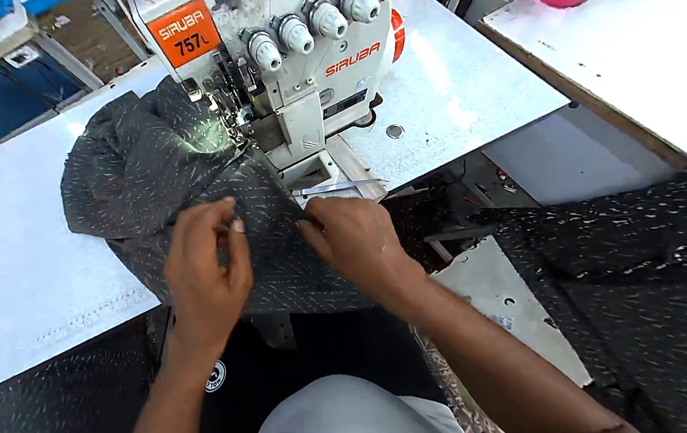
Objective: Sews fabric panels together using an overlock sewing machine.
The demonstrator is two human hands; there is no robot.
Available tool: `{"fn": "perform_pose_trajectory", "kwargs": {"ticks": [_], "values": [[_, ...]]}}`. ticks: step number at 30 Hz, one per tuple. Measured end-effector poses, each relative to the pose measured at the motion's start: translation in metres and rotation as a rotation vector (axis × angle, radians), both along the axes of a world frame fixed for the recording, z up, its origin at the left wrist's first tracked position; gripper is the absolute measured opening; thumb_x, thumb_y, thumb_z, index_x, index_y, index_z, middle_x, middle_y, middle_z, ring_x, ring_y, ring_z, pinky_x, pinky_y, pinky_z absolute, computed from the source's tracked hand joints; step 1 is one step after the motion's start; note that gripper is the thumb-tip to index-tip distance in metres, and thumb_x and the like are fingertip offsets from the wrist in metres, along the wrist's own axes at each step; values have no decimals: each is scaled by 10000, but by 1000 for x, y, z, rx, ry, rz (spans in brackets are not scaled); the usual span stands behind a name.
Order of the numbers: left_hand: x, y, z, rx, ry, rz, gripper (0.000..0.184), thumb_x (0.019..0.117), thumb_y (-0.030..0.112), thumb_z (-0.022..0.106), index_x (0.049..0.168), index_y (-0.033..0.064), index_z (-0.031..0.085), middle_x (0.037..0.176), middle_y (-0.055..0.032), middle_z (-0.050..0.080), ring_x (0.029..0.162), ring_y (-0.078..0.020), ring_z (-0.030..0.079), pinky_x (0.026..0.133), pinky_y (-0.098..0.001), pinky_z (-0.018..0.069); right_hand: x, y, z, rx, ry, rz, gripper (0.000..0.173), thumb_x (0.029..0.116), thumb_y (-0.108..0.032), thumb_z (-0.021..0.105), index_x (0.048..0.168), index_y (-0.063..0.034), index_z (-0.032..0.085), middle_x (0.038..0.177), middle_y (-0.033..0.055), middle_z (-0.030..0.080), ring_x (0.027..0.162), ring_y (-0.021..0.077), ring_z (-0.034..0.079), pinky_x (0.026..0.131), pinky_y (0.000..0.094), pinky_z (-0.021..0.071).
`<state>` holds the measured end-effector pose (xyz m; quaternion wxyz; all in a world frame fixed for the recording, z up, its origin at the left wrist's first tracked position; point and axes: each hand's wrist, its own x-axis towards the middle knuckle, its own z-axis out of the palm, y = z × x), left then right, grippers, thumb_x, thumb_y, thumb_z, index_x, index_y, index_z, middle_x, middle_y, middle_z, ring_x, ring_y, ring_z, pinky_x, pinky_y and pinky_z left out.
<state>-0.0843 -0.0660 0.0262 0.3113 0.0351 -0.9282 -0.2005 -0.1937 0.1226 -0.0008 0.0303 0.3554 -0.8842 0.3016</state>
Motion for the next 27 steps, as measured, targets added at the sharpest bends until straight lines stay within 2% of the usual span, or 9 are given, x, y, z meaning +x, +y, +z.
{"fn": "perform_pose_trajectory", "kwargs": {"ticks": [4,6,8,11,15,17,22,24,27], "values": [[-9,29,-2,293,-195,-40,326,1021,322,555,1205,64,634,934,31,676,766,-23,650,653,-219,574,26,-3,15,-122,158,18,172,920,-239,679,808,-108,666,642,20,569,543,195,592,434,363,440],[-19,31,-3,437,-246,1,188,1034,282,579,1073,118,663,779,36,654,608,-53,607,516,-221,512,30,-8,15,-221,42,114,136,865,-233,730,829,-112,679,667,-2,584,568,159,597,462,347,469],[-24,29,-3,592,-208,12,134,1031,215,596,971,116,662,714,8,625,559,-99,577,477,-236,478,23,-3,13,-309,-107,135,182,903,-309,728,863,-133,704,704,-39,629,604,101,616,517,327,526],[-19,29,-8,817,-156,-5,151,1040,187,559,964,95,652,797,-29,652,661,-144,653,605,-292,596,-6,2,9,-429,-150,63,206,980,-279,643,971,-86,713,801,4,683,698,107,662,621,335,574],[-23,34,-10,1121,-75,-37,240,1068,209,479,958,106,666,840,-27,670,736,-121,669,701,-286,597,-43,-28,2,-491,-390,146,163,989,-190,656,1086,-59,656,943,39,714,821,113,711,765,331,619],[-23,34,-6,1191,-52,-40,261,1079,217,450,950,123,657,854,-14,677,770,-106,678,737,-280,598,-51,-41,4,-552,-584,220,171,974,-160,688,1089,-46,632,896,53,705,763,122,691,719,323,597],[-25,23,2,1000,-20,-48,257,1079,224,445,920,166,638,830,43,636,756,-60,638,702,-225,565,-44,-40,7,-725,-538,134,68,956,-60,643,1023,-55,639,812,33,659,638,103,618,573,266,537],[-27,25,1,856,-94,-75,262,1094,262,443,951,151,632,831,24,623,742,-83,626,684,-248,562,-40,-41,4,-665,-524,168,124,945,-37,597,1027,-67,686,859,25,680,652,101,617,590,287,540],[-28,26,2,571,-220,-68,335,1104,344,416,952,148,642,732,33,607,616,-85,591,545,-232,506,-41,-35,4,-612,-555,226,234,944,-18,527,1038,-78,733,909,13,721,692,82,643,622,297,552]]}}
